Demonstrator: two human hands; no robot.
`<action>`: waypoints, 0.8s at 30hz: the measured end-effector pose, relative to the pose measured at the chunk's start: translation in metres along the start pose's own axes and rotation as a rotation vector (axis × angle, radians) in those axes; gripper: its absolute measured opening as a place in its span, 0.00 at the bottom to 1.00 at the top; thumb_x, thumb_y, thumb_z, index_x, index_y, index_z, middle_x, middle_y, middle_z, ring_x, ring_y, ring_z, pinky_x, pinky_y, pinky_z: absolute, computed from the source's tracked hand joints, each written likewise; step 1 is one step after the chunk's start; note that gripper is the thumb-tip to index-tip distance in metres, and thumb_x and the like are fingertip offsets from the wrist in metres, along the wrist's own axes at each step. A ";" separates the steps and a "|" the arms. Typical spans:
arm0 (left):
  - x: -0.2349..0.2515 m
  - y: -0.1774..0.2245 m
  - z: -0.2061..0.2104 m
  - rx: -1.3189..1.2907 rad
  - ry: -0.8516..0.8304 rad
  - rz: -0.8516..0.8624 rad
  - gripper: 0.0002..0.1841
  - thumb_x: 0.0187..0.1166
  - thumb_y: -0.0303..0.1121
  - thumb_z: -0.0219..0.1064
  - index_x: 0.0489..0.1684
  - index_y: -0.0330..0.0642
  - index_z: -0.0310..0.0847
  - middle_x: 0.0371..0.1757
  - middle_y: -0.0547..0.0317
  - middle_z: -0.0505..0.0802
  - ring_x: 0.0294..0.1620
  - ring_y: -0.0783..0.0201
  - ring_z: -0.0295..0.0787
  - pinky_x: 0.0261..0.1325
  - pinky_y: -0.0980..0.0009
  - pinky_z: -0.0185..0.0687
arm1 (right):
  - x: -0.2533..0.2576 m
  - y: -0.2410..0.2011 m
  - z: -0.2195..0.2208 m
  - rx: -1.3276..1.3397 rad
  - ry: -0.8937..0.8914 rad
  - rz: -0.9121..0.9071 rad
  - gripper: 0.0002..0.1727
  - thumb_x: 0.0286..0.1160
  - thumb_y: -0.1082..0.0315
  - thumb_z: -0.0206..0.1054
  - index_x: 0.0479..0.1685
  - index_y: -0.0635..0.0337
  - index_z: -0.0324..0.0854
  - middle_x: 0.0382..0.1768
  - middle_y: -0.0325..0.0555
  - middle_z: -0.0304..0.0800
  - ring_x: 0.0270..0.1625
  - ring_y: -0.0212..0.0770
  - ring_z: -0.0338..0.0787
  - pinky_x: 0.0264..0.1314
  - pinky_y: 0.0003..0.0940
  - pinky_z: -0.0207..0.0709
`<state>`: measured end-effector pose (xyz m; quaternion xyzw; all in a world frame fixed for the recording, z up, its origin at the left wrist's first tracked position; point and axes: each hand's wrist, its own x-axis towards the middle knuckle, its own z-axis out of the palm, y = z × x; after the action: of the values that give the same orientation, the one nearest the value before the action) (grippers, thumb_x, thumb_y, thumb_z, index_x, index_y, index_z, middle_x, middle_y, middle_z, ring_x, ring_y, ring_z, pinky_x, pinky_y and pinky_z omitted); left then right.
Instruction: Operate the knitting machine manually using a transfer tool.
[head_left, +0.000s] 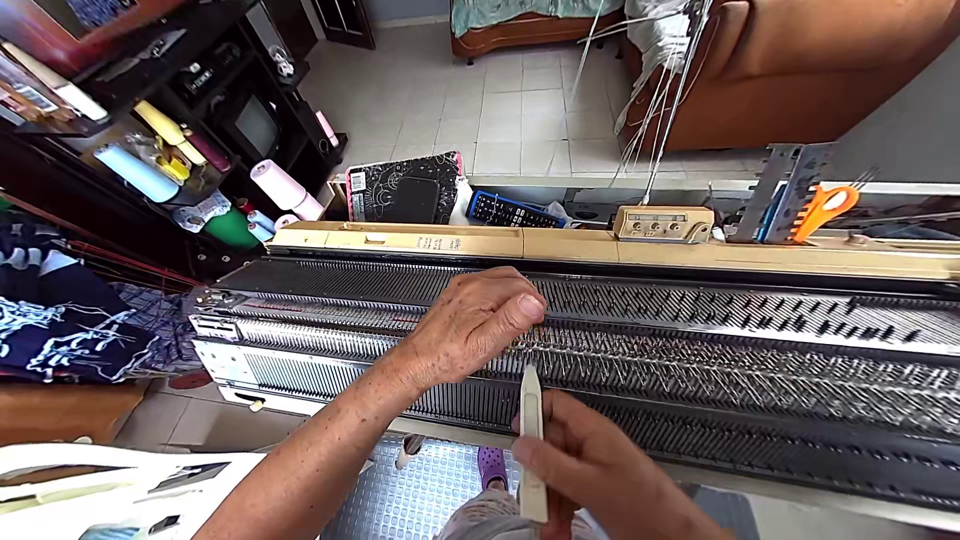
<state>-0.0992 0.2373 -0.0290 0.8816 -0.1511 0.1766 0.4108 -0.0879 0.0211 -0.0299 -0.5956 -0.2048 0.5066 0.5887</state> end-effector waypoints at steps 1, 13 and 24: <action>-0.001 0.000 -0.001 0.018 0.006 -0.014 0.43 0.91 0.61 0.30 0.34 0.35 0.88 0.38 0.58 0.91 0.39 0.77 0.84 0.46 0.80 0.78 | 0.001 -0.007 -0.002 0.183 -0.026 0.041 0.04 0.84 0.68 0.61 0.49 0.54 0.71 0.23 0.30 0.88 0.21 0.26 0.89 0.24 0.21 0.86; -0.002 -0.005 -0.004 -0.038 -0.045 0.031 0.42 0.90 0.62 0.32 0.27 0.37 0.85 0.33 0.60 0.89 0.36 0.77 0.83 0.40 0.80 0.77 | -0.007 0.012 0.005 -0.949 0.078 0.002 0.17 0.84 0.65 0.62 0.56 0.74 0.75 0.26 0.56 0.87 0.28 0.52 0.92 0.35 0.46 0.86; -0.003 -0.002 -0.003 -0.021 -0.009 0.009 0.36 0.93 0.54 0.37 0.27 0.37 0.85 0.33 0.59 0.89 0.38 0.76 0.83 0.43 0.80 0.76 | -0.005 -0.010 0.006 0.087 -0.051 0.067 0.06 0.84 0.69 0.61 0.50 0.53 0.69 0.26 0.28 0.89 0.22 0.24 0.90 0.24 0.21 0.87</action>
<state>-0.1013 0.2409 -0.0301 0.8772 -0.1588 0.1731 0.4187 -0.0909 0.0223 -0.0179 -0.5628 -0.1773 0.5495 0.5915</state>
